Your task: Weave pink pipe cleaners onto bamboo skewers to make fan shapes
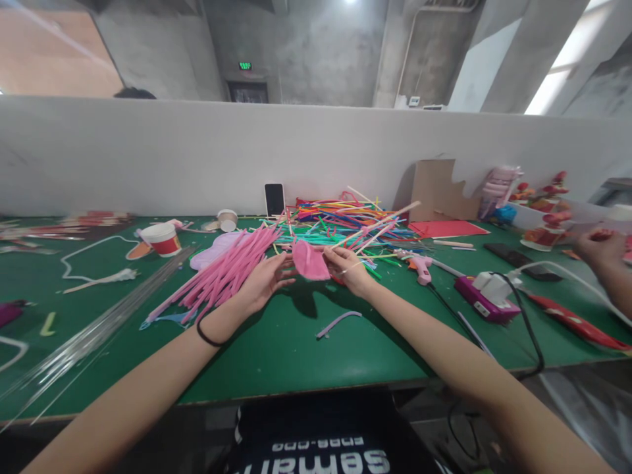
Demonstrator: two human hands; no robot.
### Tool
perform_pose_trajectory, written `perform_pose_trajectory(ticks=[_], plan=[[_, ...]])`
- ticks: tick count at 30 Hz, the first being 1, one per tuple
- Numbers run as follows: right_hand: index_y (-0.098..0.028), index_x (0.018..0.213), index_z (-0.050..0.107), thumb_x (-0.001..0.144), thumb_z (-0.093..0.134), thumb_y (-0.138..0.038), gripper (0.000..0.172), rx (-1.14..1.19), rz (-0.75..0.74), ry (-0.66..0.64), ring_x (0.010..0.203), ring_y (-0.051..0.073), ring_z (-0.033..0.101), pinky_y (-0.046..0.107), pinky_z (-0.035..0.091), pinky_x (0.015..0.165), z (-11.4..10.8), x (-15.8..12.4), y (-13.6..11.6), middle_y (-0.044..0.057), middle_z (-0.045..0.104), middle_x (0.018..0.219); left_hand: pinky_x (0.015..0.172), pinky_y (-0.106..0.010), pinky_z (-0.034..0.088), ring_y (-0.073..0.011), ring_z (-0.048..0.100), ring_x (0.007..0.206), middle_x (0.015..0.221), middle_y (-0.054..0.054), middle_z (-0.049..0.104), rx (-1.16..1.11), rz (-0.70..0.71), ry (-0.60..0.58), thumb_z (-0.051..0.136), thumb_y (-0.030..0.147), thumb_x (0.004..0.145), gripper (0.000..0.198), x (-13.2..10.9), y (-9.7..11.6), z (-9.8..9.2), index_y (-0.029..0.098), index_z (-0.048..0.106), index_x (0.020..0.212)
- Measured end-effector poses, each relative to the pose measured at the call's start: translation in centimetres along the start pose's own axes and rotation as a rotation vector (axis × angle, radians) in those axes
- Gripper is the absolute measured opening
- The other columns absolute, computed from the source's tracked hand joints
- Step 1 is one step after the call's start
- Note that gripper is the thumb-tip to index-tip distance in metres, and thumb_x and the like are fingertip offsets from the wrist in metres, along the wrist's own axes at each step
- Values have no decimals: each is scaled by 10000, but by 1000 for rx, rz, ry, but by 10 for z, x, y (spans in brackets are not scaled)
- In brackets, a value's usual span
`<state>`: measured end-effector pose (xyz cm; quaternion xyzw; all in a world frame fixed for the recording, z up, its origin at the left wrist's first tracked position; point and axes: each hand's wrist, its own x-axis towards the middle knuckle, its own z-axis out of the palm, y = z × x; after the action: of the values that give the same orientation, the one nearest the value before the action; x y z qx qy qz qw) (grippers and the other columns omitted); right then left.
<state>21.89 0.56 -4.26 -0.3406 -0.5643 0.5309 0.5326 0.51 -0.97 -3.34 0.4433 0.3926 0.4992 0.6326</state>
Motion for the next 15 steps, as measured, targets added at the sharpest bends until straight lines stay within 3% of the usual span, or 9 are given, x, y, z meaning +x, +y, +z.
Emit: perform_pose_trajectory(ticks=[4,8,12,15], plan=[[-230,928,763,799,648,-613,420,-189,-141,47,720,173,673,264,491,586,4,-4,-7,44,756,917,671,-268,584,-214,730,876,1062,-143,744,4,-58,-49,625,404,911,271,-3,1,4,166,724,997],[-215,874,786,875,570,-576,421,-441,-295,108,729,210,687,314,523,667,8,-8,-6,48,775,947,677,-276,593,-218,740,864,1041,-142,756,-18,-91,-73,577,274,938,211,-6,2,8,152,710,1048],[-229,1057,771,928,524,-522,404,-565,-397,164,805,227,702,337,542,735,10,-11,-3,49,764,1063,703,-274,594,-213,736,916,1109,-130,743,-6,-68,-100,575,159,922,222,-7,3,9,161,684,1115],[-255,1143,740,961,494,-472,374,-653,-500,184,912,229,700,344,546,813,13,-16,-2,53,753,1086,736,-288,593,-231,719,983,1181,-137,717,68,-65,-141,652,257,904,230,-10,2,10,168,687,1113]])
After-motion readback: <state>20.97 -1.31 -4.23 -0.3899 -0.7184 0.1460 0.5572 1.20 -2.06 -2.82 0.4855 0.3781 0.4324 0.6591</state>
